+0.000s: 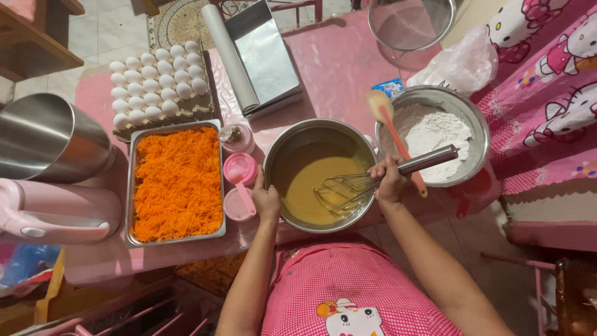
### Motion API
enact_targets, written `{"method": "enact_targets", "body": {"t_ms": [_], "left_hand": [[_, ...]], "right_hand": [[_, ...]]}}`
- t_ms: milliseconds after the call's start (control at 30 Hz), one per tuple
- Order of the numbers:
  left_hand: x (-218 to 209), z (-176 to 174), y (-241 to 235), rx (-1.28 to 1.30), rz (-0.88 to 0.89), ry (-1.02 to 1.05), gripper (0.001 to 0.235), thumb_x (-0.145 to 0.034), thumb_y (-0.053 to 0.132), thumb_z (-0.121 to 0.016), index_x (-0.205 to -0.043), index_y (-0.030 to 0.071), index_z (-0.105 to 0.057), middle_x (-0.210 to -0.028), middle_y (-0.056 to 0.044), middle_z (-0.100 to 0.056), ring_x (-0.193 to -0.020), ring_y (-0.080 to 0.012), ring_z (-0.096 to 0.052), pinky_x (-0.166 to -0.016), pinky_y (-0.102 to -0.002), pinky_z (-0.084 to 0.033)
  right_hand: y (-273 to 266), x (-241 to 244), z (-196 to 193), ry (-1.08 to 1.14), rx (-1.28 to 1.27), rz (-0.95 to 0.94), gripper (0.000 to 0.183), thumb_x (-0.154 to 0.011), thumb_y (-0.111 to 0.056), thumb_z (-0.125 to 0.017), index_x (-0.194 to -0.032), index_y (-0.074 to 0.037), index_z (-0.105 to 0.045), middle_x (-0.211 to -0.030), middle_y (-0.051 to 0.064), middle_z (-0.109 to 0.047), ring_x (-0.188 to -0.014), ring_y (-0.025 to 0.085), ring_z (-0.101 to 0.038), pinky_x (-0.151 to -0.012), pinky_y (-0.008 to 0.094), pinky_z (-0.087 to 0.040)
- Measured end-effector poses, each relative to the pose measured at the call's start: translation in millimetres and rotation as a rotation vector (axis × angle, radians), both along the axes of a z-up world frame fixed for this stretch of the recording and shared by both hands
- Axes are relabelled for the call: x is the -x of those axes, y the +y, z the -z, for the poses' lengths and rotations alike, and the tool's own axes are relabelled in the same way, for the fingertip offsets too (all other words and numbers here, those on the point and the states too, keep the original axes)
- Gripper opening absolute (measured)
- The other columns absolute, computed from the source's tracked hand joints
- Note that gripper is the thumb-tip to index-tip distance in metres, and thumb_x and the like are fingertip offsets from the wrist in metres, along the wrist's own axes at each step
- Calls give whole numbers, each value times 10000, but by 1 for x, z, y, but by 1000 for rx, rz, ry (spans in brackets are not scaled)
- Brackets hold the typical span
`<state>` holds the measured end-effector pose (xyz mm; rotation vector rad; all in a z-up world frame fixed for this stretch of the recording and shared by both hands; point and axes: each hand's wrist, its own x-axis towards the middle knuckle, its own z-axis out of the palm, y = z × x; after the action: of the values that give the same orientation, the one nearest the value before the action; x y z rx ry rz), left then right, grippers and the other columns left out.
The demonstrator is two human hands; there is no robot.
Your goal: The person whisks a yellow batter in a metal bowl using a whisk. The person holds the bowl steady with one hand while whisking with the other. Ingredients including eggs, shredded carrots, and flour are visible on the table.
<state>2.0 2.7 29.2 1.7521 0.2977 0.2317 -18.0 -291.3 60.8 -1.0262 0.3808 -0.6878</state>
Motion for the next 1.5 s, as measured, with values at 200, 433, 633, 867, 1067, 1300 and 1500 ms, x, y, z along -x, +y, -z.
{"method": "enact_targets", "body": {"t_ms": [200,433,633,867,1067,1300,1500], "left_hand": [[3,-10,-2,-40,12,21,812,-759,-116,-490,-1528,143,-489,-1498,-186,-528,-1416,-324,-438,-1190,-415,-349],[2,-14,-1,-45,17,29,820,-749,-127,-487,-1530,121,-482,-1479,-229,-530,-1398,-364,-450,-1171,-439,-375],[-3,-14,4,-23,52,39,851,-739,-124,-487,-1541,162,-472,-1485,-193,-544,-1392,-355,-468,-1165,-432,-387],[-3,3,6,-34,85,55,935,-749,-158,-477,-1607,183,-332,-1561,-205,-444,-1438,-365,-398,-1194,-441,-340],[0,0,8,3,148,52,966,-770,-188,-444,-1640,154,-201,-1623,-192,-342,-1486,-357,-293,-1224,-454,-271],[-7,-21,6,112,173,46,934,-770,-227,-403,-1627,118,-258,-1597,-287,-331,-1476,-423,-264,-1225,-490,-255],[-14,-1,7,1,72,68,893,-759,-173,-470,-1570,201,-427,-1509,-184,-520,-1411,-345,-440,-1172,-421,-377]], "right_hand": [[-4,-1,5,27,-10,30,332,-1015,-223,-608,-740,-128,-450,-472,67,-387,-391,212,-508,-571,412,-563],[-17,-58,-30,-65,-87,209,375,-1044,-330,-579,-742,-149,-449,-471,34,-374,-365,195,-475,-517,405,-555],[49,-105,3,-23,-157,278,466,-1007,-345,-621,-637,-130,-438,-457,63,-406,-365,216,-514,-504,437,-580],[68,-44,-2,177,-169,-146,269,-992,-189,-606,-771,-148,-459,-473,28,-325,-362,201,-442,-483,327,-489],[-3,-27,5,129,58,-80,264,-1002,-197,-607,-780,-150,-471,-457,25,-318,-354,173,-440,-490,338,-514],[30,-86,23,-30,-23,335,487,-1042,-336,-610,-613,-147,-477,-440,49,-442,-389,190,-554,-526,377,-580],[84,-58,-10,80,-126,-203,345,-1007,-193,-565,-699,-112,-432,-459,47,-326,-377,202,-458,-535,374,-545]]}}
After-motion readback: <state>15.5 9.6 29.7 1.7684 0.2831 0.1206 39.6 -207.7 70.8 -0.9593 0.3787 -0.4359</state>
